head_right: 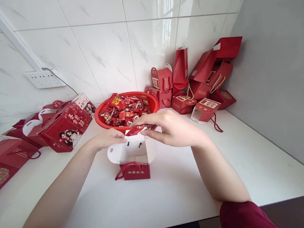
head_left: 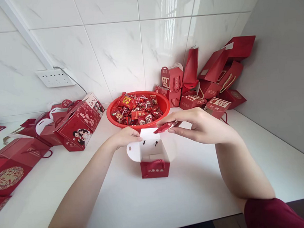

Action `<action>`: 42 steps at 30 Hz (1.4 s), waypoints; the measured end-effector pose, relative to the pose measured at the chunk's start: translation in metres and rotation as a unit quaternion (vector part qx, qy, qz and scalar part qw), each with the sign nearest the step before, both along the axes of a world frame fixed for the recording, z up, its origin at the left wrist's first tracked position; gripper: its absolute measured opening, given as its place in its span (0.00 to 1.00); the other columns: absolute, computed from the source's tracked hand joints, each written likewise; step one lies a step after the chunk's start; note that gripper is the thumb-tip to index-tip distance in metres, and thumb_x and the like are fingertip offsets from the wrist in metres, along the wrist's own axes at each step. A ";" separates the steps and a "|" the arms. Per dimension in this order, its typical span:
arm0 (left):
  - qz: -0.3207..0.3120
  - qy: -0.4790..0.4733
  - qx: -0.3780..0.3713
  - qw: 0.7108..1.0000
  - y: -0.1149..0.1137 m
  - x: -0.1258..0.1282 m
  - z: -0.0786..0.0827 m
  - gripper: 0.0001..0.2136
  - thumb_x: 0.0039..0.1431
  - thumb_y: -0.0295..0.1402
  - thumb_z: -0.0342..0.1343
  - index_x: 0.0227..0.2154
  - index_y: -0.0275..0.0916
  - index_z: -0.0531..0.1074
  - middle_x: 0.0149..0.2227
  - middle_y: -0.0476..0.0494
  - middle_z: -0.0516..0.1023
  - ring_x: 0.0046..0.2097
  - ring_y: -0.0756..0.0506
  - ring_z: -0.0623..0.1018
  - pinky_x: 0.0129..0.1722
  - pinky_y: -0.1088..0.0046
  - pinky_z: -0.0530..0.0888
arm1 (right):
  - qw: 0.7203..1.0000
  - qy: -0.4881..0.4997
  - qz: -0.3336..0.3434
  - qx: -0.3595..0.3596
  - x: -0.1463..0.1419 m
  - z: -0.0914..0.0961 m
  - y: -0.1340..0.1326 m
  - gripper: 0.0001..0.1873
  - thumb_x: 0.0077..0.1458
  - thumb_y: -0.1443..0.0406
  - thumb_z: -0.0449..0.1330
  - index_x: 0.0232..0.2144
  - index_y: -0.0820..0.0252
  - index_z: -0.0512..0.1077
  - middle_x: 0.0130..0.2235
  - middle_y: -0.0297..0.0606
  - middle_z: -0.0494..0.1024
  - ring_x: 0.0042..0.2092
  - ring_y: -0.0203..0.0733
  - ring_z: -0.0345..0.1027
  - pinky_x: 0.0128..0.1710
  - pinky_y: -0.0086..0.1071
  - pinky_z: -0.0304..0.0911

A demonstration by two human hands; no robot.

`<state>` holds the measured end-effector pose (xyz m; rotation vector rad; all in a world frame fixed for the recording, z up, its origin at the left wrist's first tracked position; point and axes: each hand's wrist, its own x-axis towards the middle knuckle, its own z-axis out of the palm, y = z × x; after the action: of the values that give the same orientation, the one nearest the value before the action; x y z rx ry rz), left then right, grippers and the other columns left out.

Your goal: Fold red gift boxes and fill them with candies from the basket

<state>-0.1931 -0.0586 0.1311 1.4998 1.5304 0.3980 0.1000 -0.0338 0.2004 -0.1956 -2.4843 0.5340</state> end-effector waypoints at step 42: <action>-0.051 0.082 0.164 0.982 -0.024 0.010 0.037 0.14 0.59 0.44 0.54 0.38 0.39 0.76 0.37 0.47 0.78 0.40 0.44 0.75 0.36 0.74 0.68 | 0.987 0.128 -0.004 -0.097 -0.010 -0.013 -0.010 0.09 0.63 0.68 0.57 0.45 0.58 0.72 0.45 0.40 0.78 0.45 0.42 0.74 0.46 0.36 0.71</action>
<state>-0.1833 -0.0827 0.1683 1.8998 1.5606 0.4964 0.0899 -0.0437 0.1878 -0.1985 -2.1818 0.7486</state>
